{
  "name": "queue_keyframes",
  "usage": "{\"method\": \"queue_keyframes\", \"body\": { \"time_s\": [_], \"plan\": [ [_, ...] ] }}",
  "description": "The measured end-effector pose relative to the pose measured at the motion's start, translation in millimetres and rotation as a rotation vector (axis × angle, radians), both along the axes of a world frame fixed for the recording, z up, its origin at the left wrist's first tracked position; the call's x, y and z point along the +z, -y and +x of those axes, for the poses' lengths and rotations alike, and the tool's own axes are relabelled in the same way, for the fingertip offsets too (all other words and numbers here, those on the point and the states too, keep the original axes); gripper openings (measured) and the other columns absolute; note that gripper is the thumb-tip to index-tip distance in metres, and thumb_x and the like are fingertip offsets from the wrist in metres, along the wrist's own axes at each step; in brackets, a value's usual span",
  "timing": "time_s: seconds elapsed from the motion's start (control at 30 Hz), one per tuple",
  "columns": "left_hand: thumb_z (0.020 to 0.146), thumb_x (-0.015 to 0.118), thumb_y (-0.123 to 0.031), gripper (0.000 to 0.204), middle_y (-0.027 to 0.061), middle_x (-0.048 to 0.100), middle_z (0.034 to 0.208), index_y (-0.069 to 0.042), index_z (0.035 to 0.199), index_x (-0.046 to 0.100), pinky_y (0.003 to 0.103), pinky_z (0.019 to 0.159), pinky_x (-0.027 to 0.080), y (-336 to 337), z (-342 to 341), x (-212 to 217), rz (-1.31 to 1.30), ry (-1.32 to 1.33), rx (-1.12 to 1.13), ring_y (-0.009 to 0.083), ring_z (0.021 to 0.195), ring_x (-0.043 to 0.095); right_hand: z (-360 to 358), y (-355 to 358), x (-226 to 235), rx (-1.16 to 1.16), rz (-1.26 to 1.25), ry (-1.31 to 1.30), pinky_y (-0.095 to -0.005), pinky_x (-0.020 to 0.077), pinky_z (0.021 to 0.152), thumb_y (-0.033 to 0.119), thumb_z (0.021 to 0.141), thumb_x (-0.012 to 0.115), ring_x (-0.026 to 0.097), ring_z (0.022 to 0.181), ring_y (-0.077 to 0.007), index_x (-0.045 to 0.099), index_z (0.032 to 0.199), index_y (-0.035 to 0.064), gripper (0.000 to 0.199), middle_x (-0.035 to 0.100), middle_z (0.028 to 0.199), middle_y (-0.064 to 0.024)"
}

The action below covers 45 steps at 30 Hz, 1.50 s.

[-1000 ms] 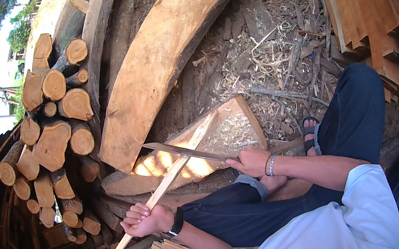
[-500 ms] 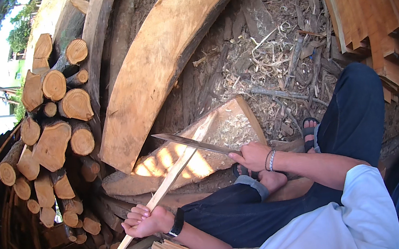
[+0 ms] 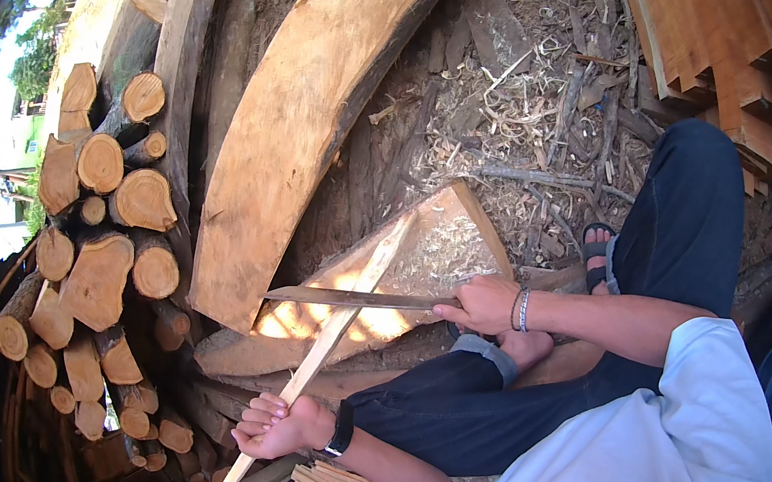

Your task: The person shaves a thin wooden stick using a large knife while sitting on a pile of timber.

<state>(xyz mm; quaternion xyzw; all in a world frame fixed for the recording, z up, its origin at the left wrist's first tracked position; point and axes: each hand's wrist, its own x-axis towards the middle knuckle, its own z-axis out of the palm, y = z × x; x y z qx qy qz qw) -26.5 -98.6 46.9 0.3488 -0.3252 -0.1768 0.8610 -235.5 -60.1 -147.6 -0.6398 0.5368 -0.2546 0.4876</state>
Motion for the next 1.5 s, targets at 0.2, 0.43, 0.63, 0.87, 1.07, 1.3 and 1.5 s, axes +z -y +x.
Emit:
{"method": "queue_keyframes", "body": {
  "time_s": [0.2,0.43,0.63,0.87,1.07,1.3,1.5],
  "plan": [
    [0.096,0.035,-0.028,0.046,-0.0028,0.018,0.043,-0.018,0.052,0.023,0.023,0.036,0.018,-1,-6,3,-0.002,-0.004,0.038,0.0104,0.035,0.018,2,2,-10,-0.056,0.088,0.067,-0.045,0.0529,0.074,0.051,0.097,0.038,0.066,0.068,-0.0367,0.068,0.065,0.0018,0.066,0.064,0.06,-0.0173],
    [0.096,0.035,-0.027,0.046,-0.0029,0.018,0.043,-0.019,0.052,0.022,0.023,0.036,0.017,-2,-11,2,0.001,0.029,-0.014,0.0105,0.036,0.018,0,10,-29,-0.1,0.076,-0.053,-0.0462,0.0527,0.072,0.051,0.097,0.037,0.065,0.064,-0.0384,0.069,0.063,0.0048,0.066,0.063,0.059,-0.0187],
    [0.095,0.035,-0.027,0.046,-0.0028,0.018,0.043,-0.019,0.052,0.022,0.023,0.036,0.018,-3,-5,1,-0.009,0.011,-0.032,0.0104,0.035,0.018,3,1,-8,-0.049,0.014,0.03,-0.045,0.0534,0.072,0.049,0.098,0.038,0.065,0.066,-0.0399,0.068,0.065,-0.0004,0.066,0.063,0.06,-0.0211],
    [0.095,0.035,-0.027,0.046,-0.0024,0.018,0.043,-0.018,0.052,0.022,0.023,0.036,0.018,-3,-9,2,0.004,0.012,-0.001,0.0106,0.035,0.018,1,4,-7,-0.048,0.073,0.054,-0.0456,0.0531,0.072,0.049,0.097,0.038,0.065,0.067,-0.0408,0.067,0.067,-0.0029,0.067,0.063,0.061,-0.023],
    [0.095,0.037,-0.027,0.046,-0.0023,0.018,0.043,-0.018,0.052,0.022,0.023,0.037,0.018,-3,-12,3,0.005,0.019,-0.011,0.0108,0.036,0.018,-4,8,-15,-0.073,0.09,-0.017,-0.0467,0.0527,0.073,0.049,0.098,0.037,0.064,0.067,-0.0419,0.067,0.067,-0.0029,0.067,0.063,0.062,-0.0244],
    [0.095,0.036,-0.027,0.046,-0.0024,0.017,0.044,-0.018,0.052,0.022,0.023,0.037,0.017,-2,-11,1,0.001,0.011,-0.002,0.0107,0.036,0.017,-2,1,-6,-0.06,-0.026,-0.012,-0.0473,0.0527,0.07,0.051,0.096,0.04,0.064,0.066,-0.0427,0.065,0.064,-0.003,0.068,0.061,0.061,-0.0251],
    [0.095,0.035,-0.027,0.045,-0.0024,0.017,0.044,-0.018,0.053,0.023,0.023,0.037,0.017,-3,-7,3,0.002,0.021,0.009,0.0104,0.036,0.017,0,1,-10,-0.089,0.075,-0.034,-0.046,0.0533,0.069,0.052,0.096,0.04,0.065,0.064,-0.0391,0.067,0.064,0.0006,0.066,0.062,0.059,-0.0217]
  ]
}}
